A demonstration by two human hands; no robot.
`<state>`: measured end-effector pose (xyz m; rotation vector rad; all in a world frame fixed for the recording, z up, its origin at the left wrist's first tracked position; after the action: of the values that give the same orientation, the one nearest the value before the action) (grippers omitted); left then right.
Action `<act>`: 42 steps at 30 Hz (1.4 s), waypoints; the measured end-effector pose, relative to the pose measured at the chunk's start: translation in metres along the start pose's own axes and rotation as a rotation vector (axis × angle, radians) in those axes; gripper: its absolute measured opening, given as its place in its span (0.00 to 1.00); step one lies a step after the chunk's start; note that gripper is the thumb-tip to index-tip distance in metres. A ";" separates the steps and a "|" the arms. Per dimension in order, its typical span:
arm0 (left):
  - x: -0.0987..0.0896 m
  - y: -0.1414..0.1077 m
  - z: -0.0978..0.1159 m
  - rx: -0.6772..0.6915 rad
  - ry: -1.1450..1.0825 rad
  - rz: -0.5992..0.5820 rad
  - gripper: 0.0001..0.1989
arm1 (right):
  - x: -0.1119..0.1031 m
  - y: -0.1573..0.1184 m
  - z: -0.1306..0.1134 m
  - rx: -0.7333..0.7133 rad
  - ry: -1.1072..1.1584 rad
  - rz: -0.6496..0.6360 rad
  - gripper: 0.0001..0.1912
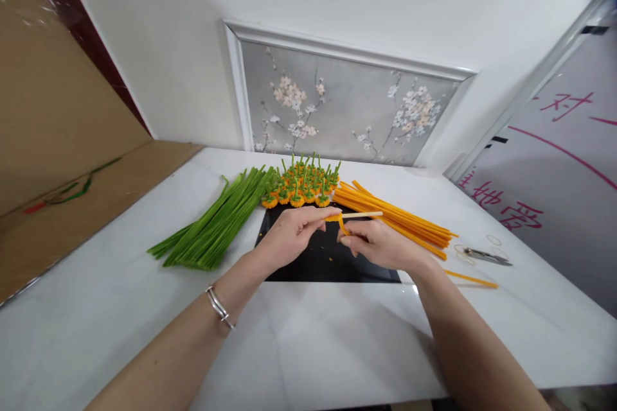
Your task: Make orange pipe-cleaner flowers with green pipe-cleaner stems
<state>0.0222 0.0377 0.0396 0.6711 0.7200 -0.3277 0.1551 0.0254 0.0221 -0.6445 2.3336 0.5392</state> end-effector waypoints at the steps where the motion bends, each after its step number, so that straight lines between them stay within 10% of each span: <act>1: -0.001 0.000 -0.002 -0.005 0.027 0.015 0.17 | 0.002 0.000 -0.003 -0.003 -0.044 0.012 0.11; 11: -0.005 0.001 -0.006 -0.049 0.185 0.020 0.17 | -0.009 -0.008 -0.027 -0.178 -0.429 0.234 0.12; 18: -0.002 0.001 0.004 0.073 0.250 -0.019 0.18 | -0.035 -0.012 -0.034 -0.261 -0.287 0.483 0.10; 26: 0.004 -0.001 0.013 0.146 0.218 -0.024 0.17 | -0.041 -0.009 -0.012 -0.022 -0.042 0.452 0.11; 42: 0.019 -0.011 0.025 -0.139 -0.251 -0.553 0.14 | -0.030 -0.011 -0.039 -0.254 -0.065 0.361 0.10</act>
<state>0.0428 0.0123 0.0357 0.2801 0.6709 -0.8463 0.1625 0.0057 0.0671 -0.3073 2.3505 1.0165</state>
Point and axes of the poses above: each hand's wrist, its own y-axis towards the middle knuckle, its own x-axis out of the palm, z = x × y, the point moved 8 cm from there along y, towards the middle knuckle, and after that the axes turned 11 degrees about y, right-handed, at the moved point
